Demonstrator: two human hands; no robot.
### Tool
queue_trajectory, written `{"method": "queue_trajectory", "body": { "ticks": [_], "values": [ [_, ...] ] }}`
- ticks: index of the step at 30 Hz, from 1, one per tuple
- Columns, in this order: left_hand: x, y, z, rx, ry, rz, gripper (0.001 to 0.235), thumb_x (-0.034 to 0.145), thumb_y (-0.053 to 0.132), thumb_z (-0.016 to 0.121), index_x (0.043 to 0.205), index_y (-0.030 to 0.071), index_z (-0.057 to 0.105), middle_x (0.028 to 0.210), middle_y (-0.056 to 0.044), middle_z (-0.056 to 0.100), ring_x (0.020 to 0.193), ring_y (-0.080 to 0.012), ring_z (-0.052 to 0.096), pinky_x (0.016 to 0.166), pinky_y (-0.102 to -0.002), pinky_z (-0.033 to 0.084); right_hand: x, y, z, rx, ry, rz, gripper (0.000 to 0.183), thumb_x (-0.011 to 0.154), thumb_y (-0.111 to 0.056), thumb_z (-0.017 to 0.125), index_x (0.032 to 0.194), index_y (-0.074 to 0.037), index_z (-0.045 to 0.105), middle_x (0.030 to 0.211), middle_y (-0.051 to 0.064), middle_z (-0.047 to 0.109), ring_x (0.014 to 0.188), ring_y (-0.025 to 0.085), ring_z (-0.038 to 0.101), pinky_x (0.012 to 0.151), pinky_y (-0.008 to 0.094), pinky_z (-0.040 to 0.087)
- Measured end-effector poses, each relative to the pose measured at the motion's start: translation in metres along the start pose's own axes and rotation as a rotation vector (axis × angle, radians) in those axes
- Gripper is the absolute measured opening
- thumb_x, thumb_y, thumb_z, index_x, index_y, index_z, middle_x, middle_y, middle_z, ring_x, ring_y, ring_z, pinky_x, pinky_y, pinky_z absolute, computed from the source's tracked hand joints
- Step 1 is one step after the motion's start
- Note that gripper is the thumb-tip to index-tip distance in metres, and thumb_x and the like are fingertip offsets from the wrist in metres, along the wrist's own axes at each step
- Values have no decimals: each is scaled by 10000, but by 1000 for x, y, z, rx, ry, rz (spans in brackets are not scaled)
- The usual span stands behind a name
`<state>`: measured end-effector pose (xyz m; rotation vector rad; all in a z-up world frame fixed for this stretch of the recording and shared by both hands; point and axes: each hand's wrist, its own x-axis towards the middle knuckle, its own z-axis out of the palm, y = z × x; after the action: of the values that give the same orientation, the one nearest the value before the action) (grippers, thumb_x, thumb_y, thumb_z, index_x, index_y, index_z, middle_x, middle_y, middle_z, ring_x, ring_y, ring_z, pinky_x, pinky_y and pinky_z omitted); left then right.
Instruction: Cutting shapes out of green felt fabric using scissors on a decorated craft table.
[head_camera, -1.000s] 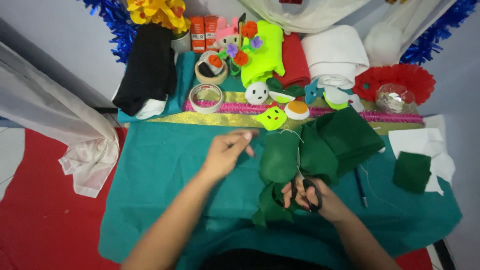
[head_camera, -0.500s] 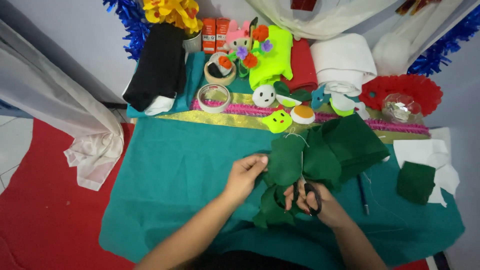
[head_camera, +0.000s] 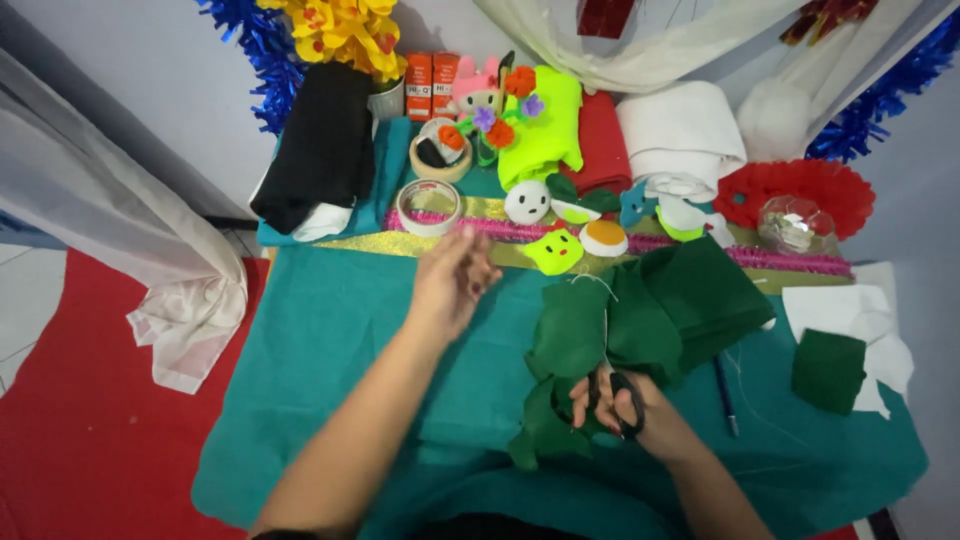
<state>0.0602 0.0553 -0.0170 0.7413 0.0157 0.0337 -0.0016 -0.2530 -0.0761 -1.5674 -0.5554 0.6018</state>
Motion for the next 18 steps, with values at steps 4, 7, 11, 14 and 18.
{"method": "queue_trajectory", "body": {
  "ticks": [4,7,11,14,18],
  "values": [
    [-38,-40,9,197,67,55,421,1032,405,556,892,55,742,854,-91,734,783,-205,652,787,-374,504,1,-15,9,110,43,25,830,845,-747,562,1076,33,727,582,78,617,633,232,721,930,493,598],
    [-69,-50,38,608,35,-142,964,732,720,558,1522,192,399,1322,-143,690,1226,-262,646,972,-374,549,1,-13,9,153,24,0,852,863,-739,558,1102,67,699,785,217,751,496,133,499,668,358,564],
    [-74,-81,32,581,-313,238,950,944,398,679,1636,105,98,1552,-239,380,1409,-338,413,1171,-471,376,2,-6,4,119,32,65,859,835,-766,520,1090,34,704,766,164,725,496,118,463,562,333,496],
    [-77,-82,28,866,-395,357,725,995,441,614,1571,113,321,1634,-156,355,1513,-332,363,1263,-595,160,-1,15,-4,124,38,85,708,842,-759,527,959,-67,619,660,80,596,490,124,437,471,284,376],
    [-81,-78,33,838,-339,347,476,1000,408,634,1406,159,623,1422,-89,654,1337,-231,626,1192,-473,375,2,-23,6,71,34,127,853,820,-765,488,1066,28,683,831,188,755,484,108,449,446,249,366]
  ]
}}
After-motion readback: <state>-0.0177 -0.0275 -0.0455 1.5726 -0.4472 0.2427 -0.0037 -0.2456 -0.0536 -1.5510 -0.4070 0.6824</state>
